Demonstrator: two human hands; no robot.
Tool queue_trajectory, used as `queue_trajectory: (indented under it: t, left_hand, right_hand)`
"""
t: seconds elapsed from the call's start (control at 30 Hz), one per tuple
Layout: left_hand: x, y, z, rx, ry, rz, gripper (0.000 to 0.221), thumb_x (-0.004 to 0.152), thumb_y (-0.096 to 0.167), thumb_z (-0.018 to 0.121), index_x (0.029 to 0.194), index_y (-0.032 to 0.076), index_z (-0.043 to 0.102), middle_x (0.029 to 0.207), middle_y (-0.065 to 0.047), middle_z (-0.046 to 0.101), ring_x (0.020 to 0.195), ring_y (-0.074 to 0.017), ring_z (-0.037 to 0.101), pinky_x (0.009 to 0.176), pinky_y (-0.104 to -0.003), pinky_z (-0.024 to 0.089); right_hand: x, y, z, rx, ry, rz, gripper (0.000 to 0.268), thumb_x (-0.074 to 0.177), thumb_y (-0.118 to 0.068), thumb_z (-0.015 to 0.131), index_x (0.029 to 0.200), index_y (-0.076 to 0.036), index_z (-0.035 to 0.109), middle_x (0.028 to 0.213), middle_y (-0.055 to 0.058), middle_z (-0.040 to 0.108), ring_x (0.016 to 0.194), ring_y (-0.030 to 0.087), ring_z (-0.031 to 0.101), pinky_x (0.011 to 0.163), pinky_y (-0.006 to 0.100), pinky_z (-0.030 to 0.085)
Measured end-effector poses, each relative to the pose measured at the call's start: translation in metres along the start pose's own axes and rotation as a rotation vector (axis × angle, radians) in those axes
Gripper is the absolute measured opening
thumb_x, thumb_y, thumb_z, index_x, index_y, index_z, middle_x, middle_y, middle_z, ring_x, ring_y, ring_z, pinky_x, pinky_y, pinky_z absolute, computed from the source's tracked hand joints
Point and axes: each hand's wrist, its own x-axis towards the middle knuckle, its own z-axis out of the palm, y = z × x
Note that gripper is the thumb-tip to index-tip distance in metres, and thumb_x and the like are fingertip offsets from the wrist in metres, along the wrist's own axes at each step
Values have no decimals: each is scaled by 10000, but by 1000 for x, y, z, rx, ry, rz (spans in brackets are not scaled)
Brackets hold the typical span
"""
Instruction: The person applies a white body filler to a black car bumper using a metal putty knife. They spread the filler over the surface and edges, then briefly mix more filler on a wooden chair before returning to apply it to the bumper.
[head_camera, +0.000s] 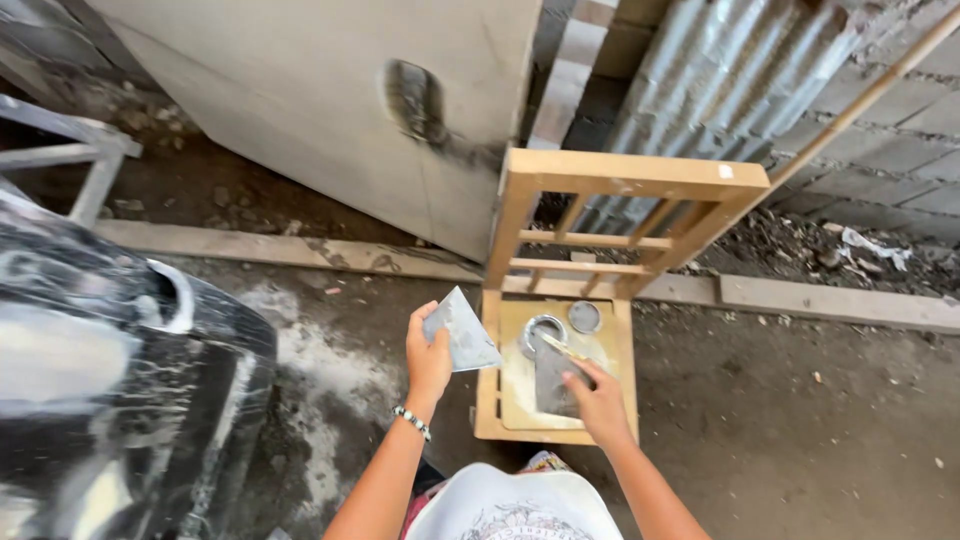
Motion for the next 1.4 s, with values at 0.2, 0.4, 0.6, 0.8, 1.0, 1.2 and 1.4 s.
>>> queue_trajectory:
  t: [0.2,0.4,0.6,0.8,1.0,1.2,1.4]
  left_hand:
    - [-20,-68,74,151,42,-197,472,871,-33,491,1330,50,564,1213,-138,681,1030,-228,681,906,-328,528]
    - [-35,-127,114,179,100,-133,404,867,-38,517,1253,31,614,1136,-157,710,1049,-233,683,941,-329,520]
    - [-39,-103,127,175,16,-275,378,882,-19,515,1232,46,643,1045,-112,717,825,-173,659,743,-296,535]
    - [-43,-120,132,115,-52,-315,390,878,-22,513,1240,37,645,1038,-70,711,794,-115,640,697,-252,526]
    - [-57,-135,134,193,-77,-296,358,894,-6,538,1234,25,646,1033,-100,712,805,-150,635,725,-272,519]
    - [-62,-150,121,259,-12,-309,366,897,6,546,1255,16,619,1075,-127,709,867,-173,674,786,-303,536]
    - [-84,-148,100,285,47,-388,370,888,-9,551,1251,19,620,1014,-112,731,838,-162,680,761,-296,539]
  right_hand:
    - [-18,-27,-35,-746,-173,-432,400,905,-66,655,1293,-144,715,981,78,641,924,260,633,790,379,514]
    - [-2,-14,-52,-963,-354,-506,507,824,-36,678,1316,-157,685,1057,32,651,993,246,614,808,396,497]
    - [9,6,-54,-1079,-352,-599,520,777,-57,708,1292,-124,676,1088,36,638,1020,257,593,828,412,487]
    - [25,13,-51,-1106,-327,-600,534,779,-56,708,1308,-117,664,1093,30,630,1028,253,581,848,405,490]
    - [63,27,-46,-1099,-293,-592,506,773,-74,701,1274,-141,688,1086,20,648,1035,254,599,838,412,503]
    - [128,50,-50,-1168,-312,-402,391,904,-53,598,1252,-174,728,1052,27,720,969,243,645,846,410,501]
    - [184,49,-51,-1228,-402,-168,259,964,-208,602,1181,-181,739,1104,89,746,1044,307,677,913,460,508]
